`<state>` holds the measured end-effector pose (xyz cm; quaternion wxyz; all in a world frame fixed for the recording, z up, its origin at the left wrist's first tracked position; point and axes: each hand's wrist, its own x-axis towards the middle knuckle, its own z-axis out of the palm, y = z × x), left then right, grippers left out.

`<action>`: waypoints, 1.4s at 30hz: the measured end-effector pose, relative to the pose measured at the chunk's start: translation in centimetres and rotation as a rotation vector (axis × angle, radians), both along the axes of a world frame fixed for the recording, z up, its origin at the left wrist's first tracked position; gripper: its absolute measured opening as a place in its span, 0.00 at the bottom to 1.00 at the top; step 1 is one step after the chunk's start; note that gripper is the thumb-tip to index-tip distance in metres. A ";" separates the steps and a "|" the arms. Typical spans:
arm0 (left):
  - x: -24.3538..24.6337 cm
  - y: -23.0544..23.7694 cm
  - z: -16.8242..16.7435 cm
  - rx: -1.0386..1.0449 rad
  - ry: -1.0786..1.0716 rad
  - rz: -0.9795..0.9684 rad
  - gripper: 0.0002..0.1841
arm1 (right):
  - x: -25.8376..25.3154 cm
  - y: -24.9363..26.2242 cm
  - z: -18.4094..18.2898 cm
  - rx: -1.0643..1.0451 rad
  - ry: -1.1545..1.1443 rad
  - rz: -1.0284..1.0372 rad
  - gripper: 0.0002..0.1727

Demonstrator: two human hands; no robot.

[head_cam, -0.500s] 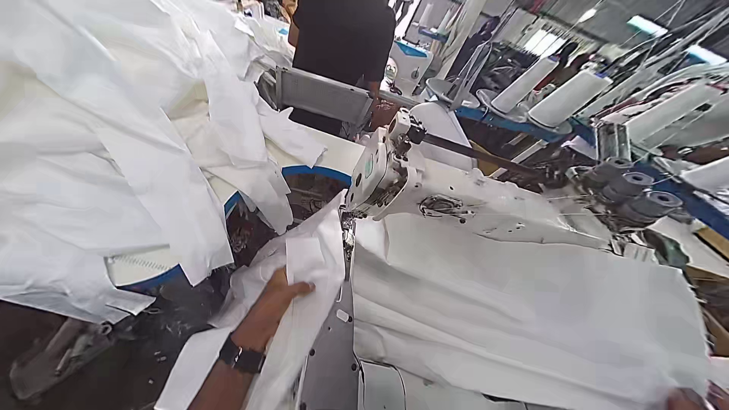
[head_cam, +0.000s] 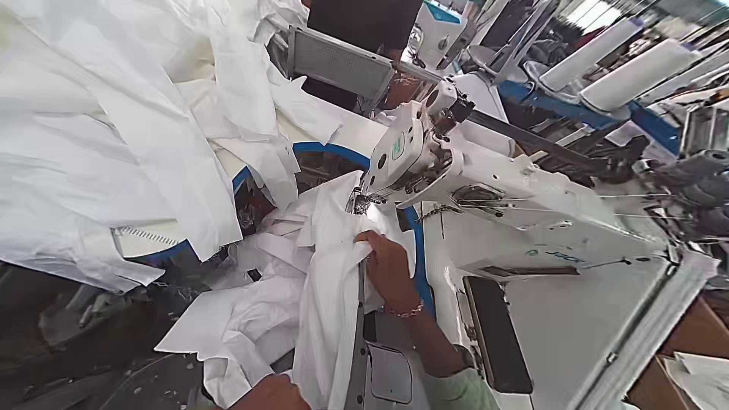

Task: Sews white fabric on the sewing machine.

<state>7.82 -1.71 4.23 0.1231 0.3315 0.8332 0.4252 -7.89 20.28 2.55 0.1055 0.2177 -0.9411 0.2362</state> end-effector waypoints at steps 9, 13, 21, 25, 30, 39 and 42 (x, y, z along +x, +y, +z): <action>-13.9 8.8 -7.1 0.377 0.132 0.864 0.18 | -1.0 9.3 2.9 -0.009 -0.106 -0.376 0.13; -13.7 8.7 -7.2 0.602 -0.075 1.129 0.28 | 0.7 4.2 0.9 -0.115 -0.011 -0.198 0.19; -12.3 8.9 -6.2 0.727 -0.014 0.745 0.23 | 0.5 7.1 3.2 0.045 -0.144 -0.298 0.11; -14.2 8.2 -6.3 0.254 -0.131 0.681 0.31 | 2.2 2.8 1.5 -0.010 0.001 0.020 0.24; -16.7 7.2 -5.2 0.149 0.054 0.714 0.19 | 0.8 6.0 3.7 0.069 -0.282 -0.371 0.21; -14.8 7.5 -3.7 -0.273 -0.087 0.541 0.34 | 0.5 2.6 -1.0 -0.188 0.125 0.005 0.10; -15.0 7.4 -3.1 -0.283 -0.053 0.485 0.35 | 0.0 3.2 -1.4 -0.218 0.043 0.078 0.11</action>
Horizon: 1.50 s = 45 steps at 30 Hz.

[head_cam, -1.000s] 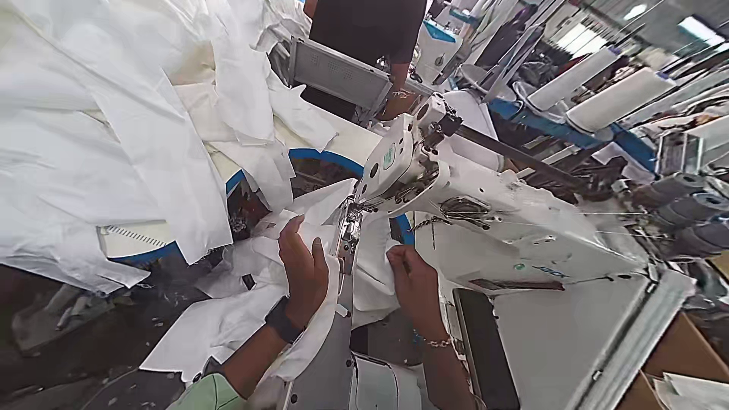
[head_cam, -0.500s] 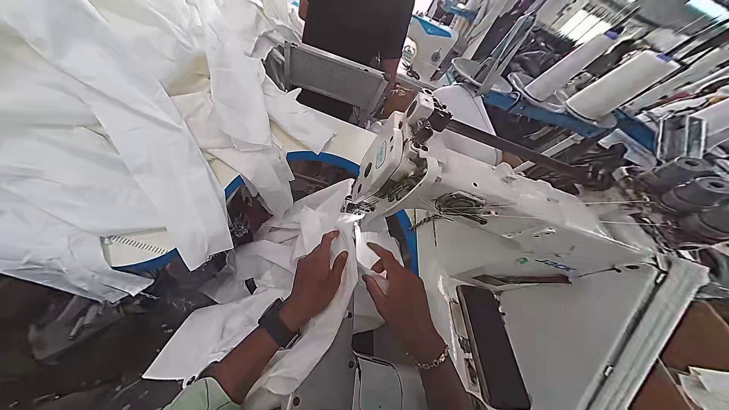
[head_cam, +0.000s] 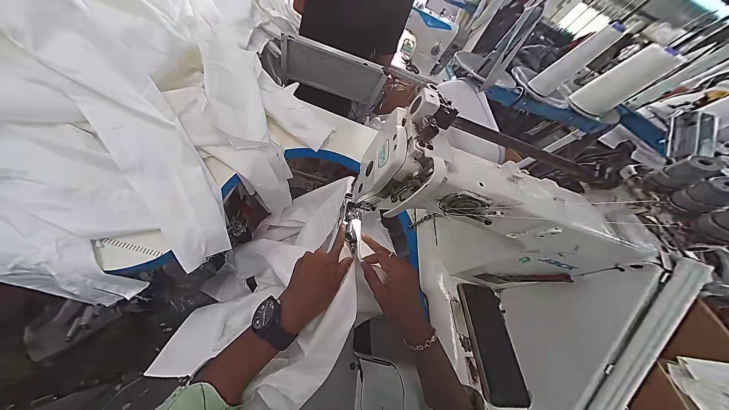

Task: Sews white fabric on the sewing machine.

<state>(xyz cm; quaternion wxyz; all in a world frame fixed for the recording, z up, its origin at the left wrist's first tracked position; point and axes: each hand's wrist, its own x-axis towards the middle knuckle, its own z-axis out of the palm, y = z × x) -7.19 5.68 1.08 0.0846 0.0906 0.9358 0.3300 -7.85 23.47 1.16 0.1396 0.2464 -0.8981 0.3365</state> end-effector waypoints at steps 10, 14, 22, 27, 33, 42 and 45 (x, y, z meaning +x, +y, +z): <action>1.1 0.8 -3.5 0.185 0.472 0.023 0.21 | 0.6 0.4 -0.2 0.003 -0.144 0.075 0.09; -0.7 0.1 -3.9 0.143 0.575 -0.035 0.18 | 0.7 0.1 -0.3 0.135 -0.023 0.047 0.08; -0.5 -0.4 -4.2 0.383 0.567 -0.055 0.23 | -1.1 -2.9 -0.4 -0.147 -0.250 0.021 0.10; -0.8 0.1 -4.0 0.352 0.556 -0.059 0.14 | -0.1 -3.6 -0.9 -0.187 -0.149 -0.101 0.09; -0.9 0.5 -4.1 0.325 0.580 -0.036 0.13 | 0.0 -3.4 -0.8 -0.182 -0.188 -0.110 0.10; -0.6 -1.8 -1.1 0.557 0.125 0.012 0.18 | 5.1 -3.4 3.1 0.383 -0.116 -0.299 0.12; 4.2 -4.7 1.2 0.459 -0.233 -0.210 0.19 | 8.3 2.4 2.3 0.287 -0.630 -0.155 0.12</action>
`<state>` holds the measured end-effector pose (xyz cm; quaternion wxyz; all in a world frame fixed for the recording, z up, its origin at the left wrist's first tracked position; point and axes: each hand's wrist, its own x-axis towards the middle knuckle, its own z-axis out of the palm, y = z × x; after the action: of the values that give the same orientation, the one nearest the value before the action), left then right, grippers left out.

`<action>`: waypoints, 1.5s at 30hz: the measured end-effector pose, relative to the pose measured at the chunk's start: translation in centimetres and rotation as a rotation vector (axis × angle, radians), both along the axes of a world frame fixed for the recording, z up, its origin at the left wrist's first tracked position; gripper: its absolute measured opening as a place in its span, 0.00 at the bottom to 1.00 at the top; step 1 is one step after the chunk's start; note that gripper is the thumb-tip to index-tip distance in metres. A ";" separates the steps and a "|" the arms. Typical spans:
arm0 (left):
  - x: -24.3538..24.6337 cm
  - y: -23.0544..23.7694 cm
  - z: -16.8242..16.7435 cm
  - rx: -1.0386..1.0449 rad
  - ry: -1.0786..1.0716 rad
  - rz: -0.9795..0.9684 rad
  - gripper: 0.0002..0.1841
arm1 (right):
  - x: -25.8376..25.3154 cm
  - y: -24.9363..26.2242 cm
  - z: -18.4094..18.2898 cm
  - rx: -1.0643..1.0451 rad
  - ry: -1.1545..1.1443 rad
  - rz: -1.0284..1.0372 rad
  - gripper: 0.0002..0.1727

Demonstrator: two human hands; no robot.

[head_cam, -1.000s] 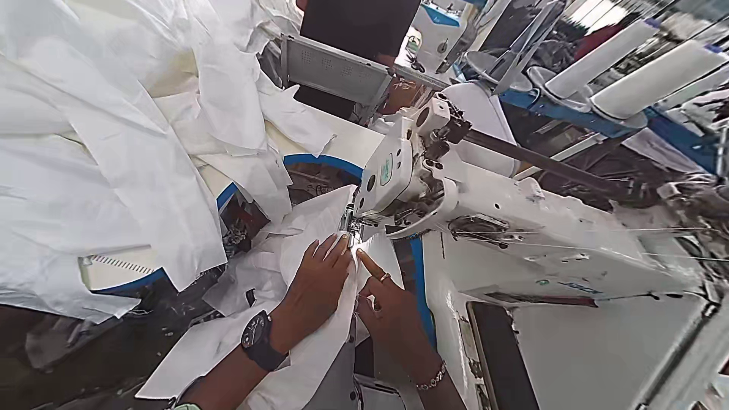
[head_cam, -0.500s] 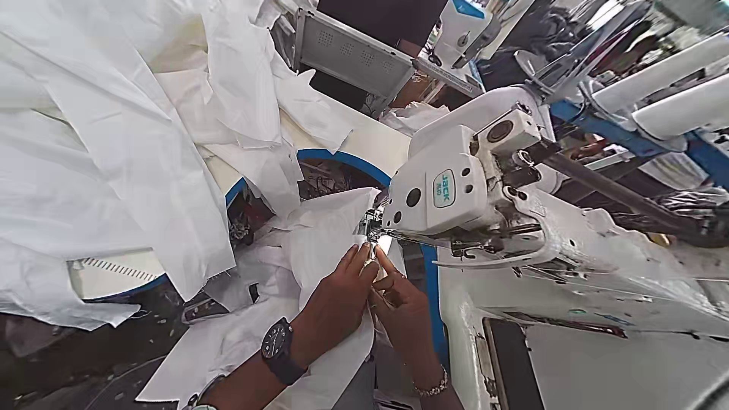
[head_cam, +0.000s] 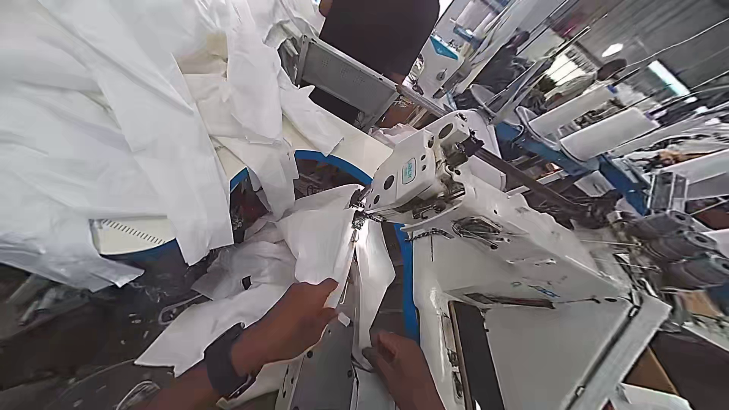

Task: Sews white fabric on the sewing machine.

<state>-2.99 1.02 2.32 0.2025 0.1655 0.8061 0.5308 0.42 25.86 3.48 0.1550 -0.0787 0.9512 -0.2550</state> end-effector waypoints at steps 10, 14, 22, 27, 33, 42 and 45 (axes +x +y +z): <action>1.1 1.4 -4.0 0.187 0.301 0.212 0.18 | 3.7 -8.5 4.4 0.416 0.108 0.153 0.14; 2.0 0.8 -3.6 0.220 0.145 0.103 0.24 | 2.3 -8.6 6.6 0.350 0.219 0.214 0.12; -0.5 1.4 -4.7 0.209 0.448 0.217 0.15 | -2.0 -9.7 5.5 0.423 0.114 0.198 0.12; 0.1 1.3 -2.9 0.124 0.308 0.222 0.14 | -3.4 -7.2 4.0 0.255 0.080 0.125 0.11; 7.1 -5.5 -10.8 -0.348 0.228 0.590 0.10 | -7.0 -1.2 1.6 0.180 -0.416 0.444 0.11; 6.6 -7.1 -3.2 -0.040 0.240 0.370 0.16 | -7.1 -0.9 -4.1 0.004 -0.218 0.216 0.18; 8.7 -3.7 -4.4 -0.028 0.463 0.656 0.14 | -2.2 0.4 0.4 -0.307 0.196 -0.160 0.13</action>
<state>5.72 -2.71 -2.09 -0.1625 0.0121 0.8476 0.5049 -1.79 26.24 3.84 0.0272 -0.0503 0.9149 -0.3997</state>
